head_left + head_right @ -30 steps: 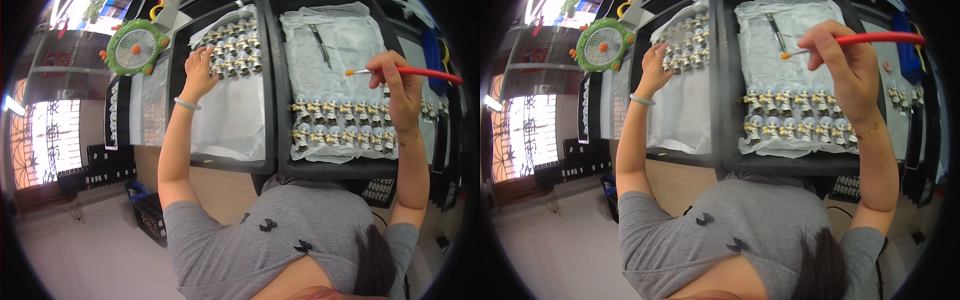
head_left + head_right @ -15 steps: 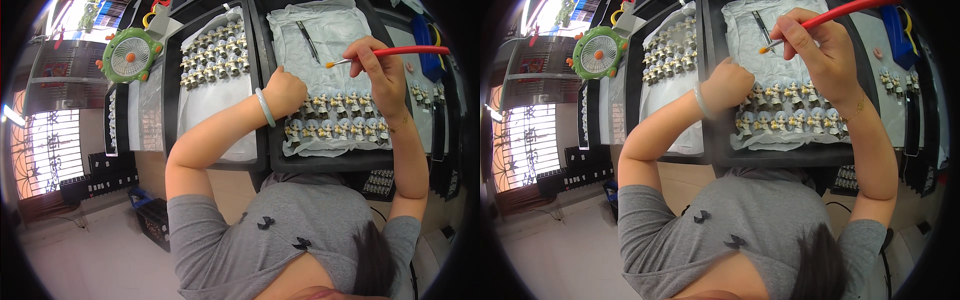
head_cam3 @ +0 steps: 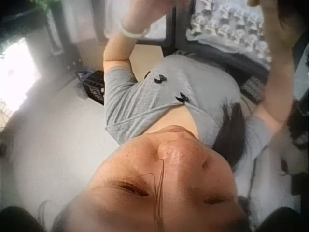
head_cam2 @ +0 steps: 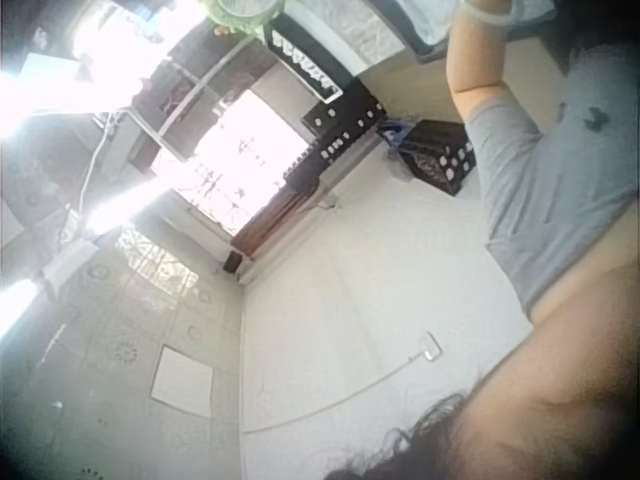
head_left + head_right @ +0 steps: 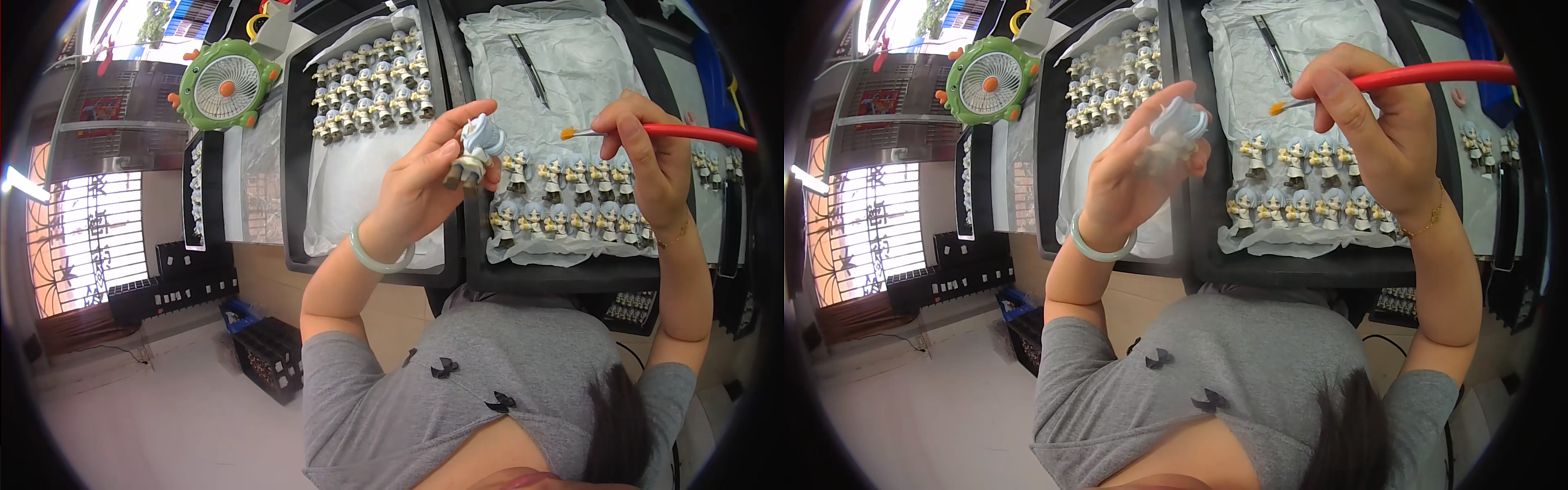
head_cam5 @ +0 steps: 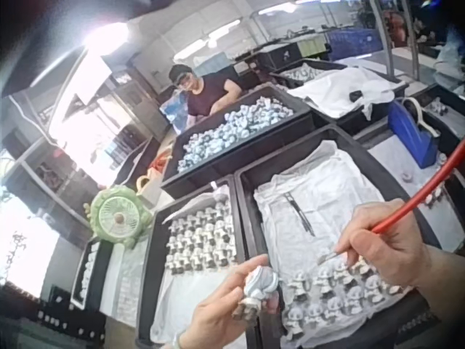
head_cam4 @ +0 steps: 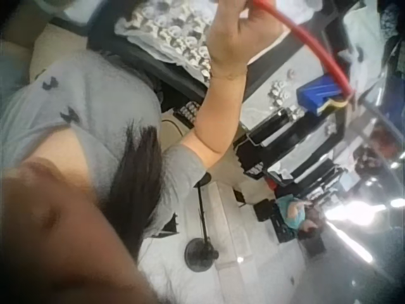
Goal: The person sits at a workbench and paints small figurines. They use a red paintbrush to apply gold paint to the figurines' details and a black craft knife to scrape or refine specific areas. The person handles the figurines one by one, picking them up from a tray, working on them, and placing them back.
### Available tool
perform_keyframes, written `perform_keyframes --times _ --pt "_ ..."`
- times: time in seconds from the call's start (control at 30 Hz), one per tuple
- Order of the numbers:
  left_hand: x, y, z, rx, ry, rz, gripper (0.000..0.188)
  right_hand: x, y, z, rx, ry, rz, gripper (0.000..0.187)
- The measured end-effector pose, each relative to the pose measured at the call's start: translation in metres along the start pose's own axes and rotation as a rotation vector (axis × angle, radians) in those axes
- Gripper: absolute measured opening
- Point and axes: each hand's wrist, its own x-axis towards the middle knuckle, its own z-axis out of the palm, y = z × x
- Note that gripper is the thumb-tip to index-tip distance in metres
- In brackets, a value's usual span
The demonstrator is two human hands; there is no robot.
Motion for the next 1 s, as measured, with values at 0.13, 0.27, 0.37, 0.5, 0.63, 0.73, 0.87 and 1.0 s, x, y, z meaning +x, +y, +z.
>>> perform_keyframes --times 0.13,0.27,0.37,0.5,0.63,0.73,0.87,1.0 --pt "-0.007 -0.002 0.001 -0.072 -0.028 -0.048 0.078 0.000 0.003 0.000 -0.005 -0.023 0.043 0.023" --pt "-0.011 0.000 0.005 -0.139 -0.098 -0.086 0.094 -0.001 0.004 -0.001 -0.005 -0.034 0.058 0.024" --pt "-0.012 0.000 0.007 -0.120 -0.124 -0.071 0.095 -0.001 0.004 0.000 -0.006 -0.044 0.067 0.024" --pt "-0.013 -0.001 0.008 -0.139 -0.096 -0.097 0.097 -0.002 0.004 0.000 -0.006 -0.044 0.075 0.024" --pt "-0.012 -0.002 0.007 -0.122 -0.121 -0.097 0.095 -0.002 0.004 0.000 -0.007 -0.053 0.074 0.024" --pt "-0.010 -0.008 0.007 0.186 -0.120 0.105 0.093 -0.002 0.004 0.000 0.001 -0.057 0.077 0.023" --pt "-0.007 -0.017 0.002 0.553 -0.195 0.367 0.083 -0.003 0.003 0.001 0.005 -0.056 0.088 0.023" --pt "-0.007 -0.021 -0.001 0.754 -0.185 0.466 0.073 -0.004 0.004 0.001 0.004 -0.066 0.084 0.023"
